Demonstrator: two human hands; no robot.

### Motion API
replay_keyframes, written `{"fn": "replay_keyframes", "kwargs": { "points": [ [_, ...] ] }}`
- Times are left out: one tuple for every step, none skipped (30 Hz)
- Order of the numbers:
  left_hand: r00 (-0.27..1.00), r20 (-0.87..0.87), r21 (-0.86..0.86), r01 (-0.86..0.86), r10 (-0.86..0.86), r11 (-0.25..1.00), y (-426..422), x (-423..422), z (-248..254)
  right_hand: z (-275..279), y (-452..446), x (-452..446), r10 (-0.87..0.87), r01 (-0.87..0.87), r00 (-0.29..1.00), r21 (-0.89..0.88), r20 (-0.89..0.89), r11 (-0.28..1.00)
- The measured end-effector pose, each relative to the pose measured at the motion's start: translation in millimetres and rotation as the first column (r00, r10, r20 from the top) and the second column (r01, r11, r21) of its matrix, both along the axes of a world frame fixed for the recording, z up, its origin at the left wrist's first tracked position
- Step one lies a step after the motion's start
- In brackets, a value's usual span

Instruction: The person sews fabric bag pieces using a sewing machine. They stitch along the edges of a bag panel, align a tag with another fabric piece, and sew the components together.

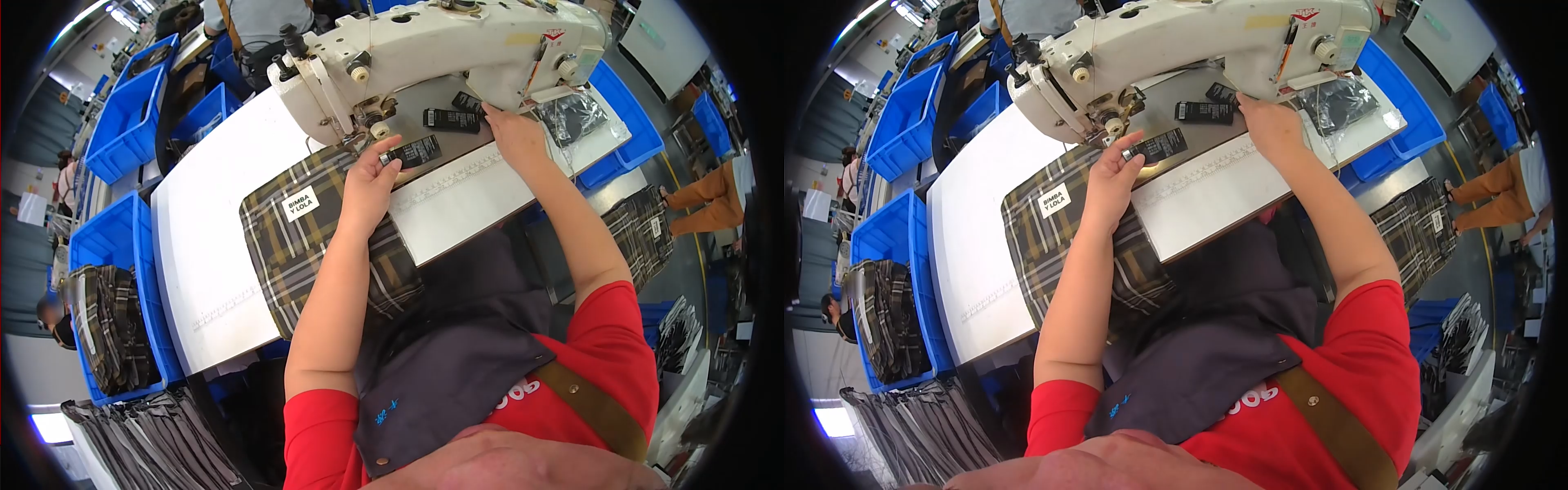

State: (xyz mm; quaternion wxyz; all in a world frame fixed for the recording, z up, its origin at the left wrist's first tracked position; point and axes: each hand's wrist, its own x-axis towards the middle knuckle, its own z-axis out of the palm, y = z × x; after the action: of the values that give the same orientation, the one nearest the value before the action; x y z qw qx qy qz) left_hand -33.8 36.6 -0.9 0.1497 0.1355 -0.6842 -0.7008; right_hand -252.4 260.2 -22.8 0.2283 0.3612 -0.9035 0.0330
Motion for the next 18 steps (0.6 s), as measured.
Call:
{"fn": "replay_keyframes", "kwargs": {
  "points": [
    [1.0,0.002,0.0,0.0,0.0,1.0,-1,-2,-3,-5,-1,-2,0.03,-0.033,0.997,-0.048,-0.07,0.998],
    [1.0,-0.019,0.039,-0.005,0.005,0.999,-2,-5,-9,-10,0,-5,0.054,-0.068,0.989,-0.095,-0.14,0.993],
    [0.999,-0.039,0.079,-0.008,0.011,0.997,-2,-6,-10,-11,0,-5,0.052,-0.066,0.989,-0.097,-0.136,0.993],
    [0.999,-0.037,0.077,-0.007,0.01,0.997,-3,-6,-11,-11,0,-6,0.046,-0.058,0.989,-0.087,-0.139,0.995],
    [0.999,-0.037,0.099,0.001,0.003,0.995,-3,-5,-11,-10,0,-6,0.04,-0.051,0.989,-0.077,-0.143,0.996],
    [0.999,-0.037,0.122,0.009,-0.004,0.992,-4,-4,-11,-10,-1,-5,0.04,-0.051,0.989,-0.079,-0.141,0.996],
    [0.999,-0.034,0.121,0.007,-0.003,0.993,-6,-3,-12,-9,-1,-4,0.028,-0.044,0.992,-0.122,-0.127,0.992],
    [1.0,0.005,0.092,-0.01,0.01,0.996,-10,-3,-14,-8,-2,-2,0.018,-0.036,0.994,-0.164,-0.112,0.986],
    [0.999,0.043,0.063,-0.027,0.024,0.998,-12,-2,-15,-1,-2,5,0.02,-0.038,0.994,-0.164,-0.11,0.986],
    [0.999,0.045,0.063,-0.032,0.029,0.997,-10,-2,-13,10,-1,18,0.135,-0.184,0.962,-0.196,-0.238,0.963],
    [1.0,-0.013,0.173,-0.024,0.027,0.985,-8,-1,-10,20,-2,32,0.242,-0.331,0.9,-0.208,-0.363,0.92],
    [0.997,-0.071,0.279,-0.013,0.034,0.96,-6,0,-6,24,-3,44,0.251,-0.339,0.899,-0.21,-0.359,0.917],
    [0.997,-0.062,0.279,-0.024,0.043,0.96,-7,2,-4,27,-4,59,0.371,-0.462,0.85,-0.191,-0.375,0.866],
    [0.999,-0.03,0.312,0.023,-0.015,0.95,-8,3,-2,29,-4,74,0.481,-0.575,0.786,-0.174,-0.387,0.799],
    [0.997,0.003,0.345,0.068,-0.074,0.936,-8,5,0,33,-6,87,0.534,-0.622,0.755,-0.161,-0.381,0.766],
    [0.997,0.018,0.341,0.059,-0.07,0.938,-7,7,1,28,-10,92,0.535,-0.623,0.759,-0.174,-0.372,0.762],
    [0.994,0.049,0.297,0.083,-0.102,0.951,-4,9,2,23,-12,97,0.579,-0.667,0.729,-0.188,-0.366,0.721],
    [0.987,0.082,0.254,0.11,-0.135,0.961,-2,10,2,19,-14,102,0.619,-0.707,0.697,-0.203,-0.362,0.677]
  ]
}}
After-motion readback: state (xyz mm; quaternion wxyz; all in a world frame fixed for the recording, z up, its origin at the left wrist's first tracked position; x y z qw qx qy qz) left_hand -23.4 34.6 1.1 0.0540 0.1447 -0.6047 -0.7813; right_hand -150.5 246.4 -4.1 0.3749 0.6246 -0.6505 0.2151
